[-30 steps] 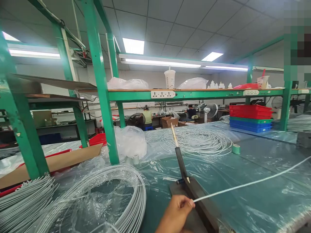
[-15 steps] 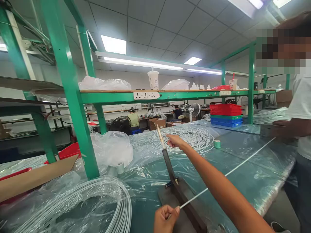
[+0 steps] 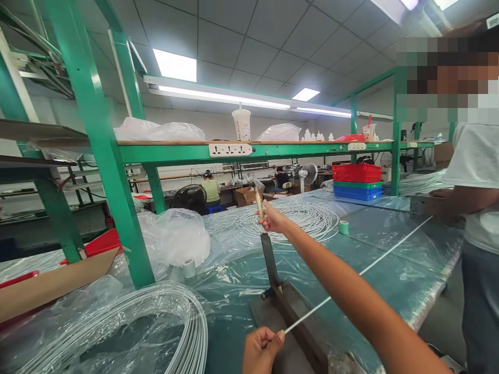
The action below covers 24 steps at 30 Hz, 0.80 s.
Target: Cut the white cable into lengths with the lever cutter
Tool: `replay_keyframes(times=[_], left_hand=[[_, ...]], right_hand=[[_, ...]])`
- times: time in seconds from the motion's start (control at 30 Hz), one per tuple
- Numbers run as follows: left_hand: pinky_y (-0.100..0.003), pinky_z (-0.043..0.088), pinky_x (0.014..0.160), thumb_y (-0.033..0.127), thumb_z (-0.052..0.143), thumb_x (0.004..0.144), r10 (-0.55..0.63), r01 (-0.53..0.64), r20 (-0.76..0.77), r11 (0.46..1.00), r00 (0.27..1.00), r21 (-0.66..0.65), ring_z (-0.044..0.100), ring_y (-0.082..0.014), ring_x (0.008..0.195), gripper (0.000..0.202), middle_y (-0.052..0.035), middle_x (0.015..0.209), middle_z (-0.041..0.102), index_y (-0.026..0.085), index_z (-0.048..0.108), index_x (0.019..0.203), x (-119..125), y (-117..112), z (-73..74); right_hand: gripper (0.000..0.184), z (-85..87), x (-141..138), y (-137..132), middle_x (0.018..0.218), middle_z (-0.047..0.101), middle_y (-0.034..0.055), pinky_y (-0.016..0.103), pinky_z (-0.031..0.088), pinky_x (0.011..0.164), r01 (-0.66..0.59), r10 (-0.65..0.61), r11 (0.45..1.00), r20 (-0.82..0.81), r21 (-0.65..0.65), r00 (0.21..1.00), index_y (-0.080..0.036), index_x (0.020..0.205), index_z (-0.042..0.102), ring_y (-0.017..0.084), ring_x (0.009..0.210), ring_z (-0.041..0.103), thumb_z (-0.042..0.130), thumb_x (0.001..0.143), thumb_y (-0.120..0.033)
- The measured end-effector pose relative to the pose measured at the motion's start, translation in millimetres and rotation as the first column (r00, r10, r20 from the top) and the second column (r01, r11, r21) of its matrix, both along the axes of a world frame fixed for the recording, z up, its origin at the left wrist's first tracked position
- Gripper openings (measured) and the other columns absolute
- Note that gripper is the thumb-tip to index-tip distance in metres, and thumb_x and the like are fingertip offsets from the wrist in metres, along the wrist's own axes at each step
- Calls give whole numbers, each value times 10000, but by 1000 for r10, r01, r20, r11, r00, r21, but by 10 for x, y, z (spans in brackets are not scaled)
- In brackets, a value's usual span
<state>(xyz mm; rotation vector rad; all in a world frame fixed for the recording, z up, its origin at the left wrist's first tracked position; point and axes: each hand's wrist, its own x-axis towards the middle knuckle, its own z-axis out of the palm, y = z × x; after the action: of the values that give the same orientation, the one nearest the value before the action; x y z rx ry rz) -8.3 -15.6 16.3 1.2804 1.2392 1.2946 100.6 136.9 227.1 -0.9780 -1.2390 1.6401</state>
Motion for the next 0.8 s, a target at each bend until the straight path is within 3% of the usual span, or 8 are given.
replay_keyframes(times=[0.13, 0.3, 0.4, 0.5, 0.57, 0.67, 0.73, 0.8], left_hand=[[-224, 138, 449, 547, 565, 511, -52, 52, -9, 999, 999, 2, 193, -69, 425, 416, 74, 402, 251, 215, 335, 409, -29, -31, 42], [-230, 129, 447, 539, 559, 519, -67, 67, -12, 998, 998, -8, 175, -67, 427, 412, 80, 403, 232, 216, 330, 406, -60, -29, 41], [-231, 135, 448, 533, 557, 519, -65, 65, -18, 998, 998, -5, 179, -68, 426, 403, 78, 399, 244, 214, 340, 405, -63, -25, 43], [-230, 141, 453, 522, 551, 527, -70, 70, -28, 998, 997, -6, 183, -70, 432, 393, 77, 402, 248, 214, 337, 407, -53, -36, 58], [-229, 148, 457, 522, 549, 528, -75, 75, -34, 997, 997, -11, 185, -71, 439, 392, 76, 408, 252, 212, 342, 409, -46, -46, 70], [-226, 156, 463, 537, 552, 522, -77, 77, -38, 997, 996, -11, 196, -73, 449, 397, 72, 417, 271, 202, 366, 417, -45, -54, 86], [-223, 160, 465, 555, 557, 515, -77, 77, -38, 997, 996, -13, 199, -73, 451, 412, 71, 419, 277, 197, 376, 418, -51, -56, 97], [-219, 164, 465, 573, 565, 507, -77, 77, -35, 997, 996, -14, 198, -71, 451, 433, 74, 417, 272, 194, 377, 413, -57, -61, 108]], right_hand=[[491, 1, 494, -718, 544, 530, 5, 115, 371, 366, -69, 71, 997, -64, 35, 995, -177, 884, 450, 57, 397, 482, 177, 823, -581], [297, -275, 1001, -1764, 698, 597, 62, 110, 417, 393, -110, 112, 993, 55, -39, 992, -173, 987, 453, 76, 481, 552, 371, 841, -419], [492, -509, 1107, -2170, 834, 596, 80, 141, 447, 389, -73, 105, 978, 157, -194, 982, -248, 1218, 268, 100, 506, 570, 476, 784, -351], [786, -736, 1100, -2335, 834, 593, 71, 188, 467, 382, 30, 25, 952, 175, -305, 984, -278, 1264, 82, 164, 566, 598, 566, 646, -289], [800, -875, 1079, -2356, 736, 592, 45, 180, 418, 311, 45, 26, 936, 196, -348, 980, -258, 1226, 144, 163, 479, 572, 594, 565, -305], [536, -1052, 1067, -2362, 436, 465, -38, 133, 257, 213, -43, 138, 933, 244, -357, 960, -209, 1004, 403, 73, 248, 360, 603, 553, -419], [378, -1128, 1068, -2392, 333, 341, -75, 118, 189, 208, -74, 159, 943, 242, -326, 957, -218, 858, 469, 47, 218, 260, 605, 568, -419], [275, -1156, 1066, -2442, 318, 295, -83, 103, 141, 222, -34, 102, 958, 229, -283, 968, -241, 815, 497, 32, 219, 229, 601, 594, -366]])
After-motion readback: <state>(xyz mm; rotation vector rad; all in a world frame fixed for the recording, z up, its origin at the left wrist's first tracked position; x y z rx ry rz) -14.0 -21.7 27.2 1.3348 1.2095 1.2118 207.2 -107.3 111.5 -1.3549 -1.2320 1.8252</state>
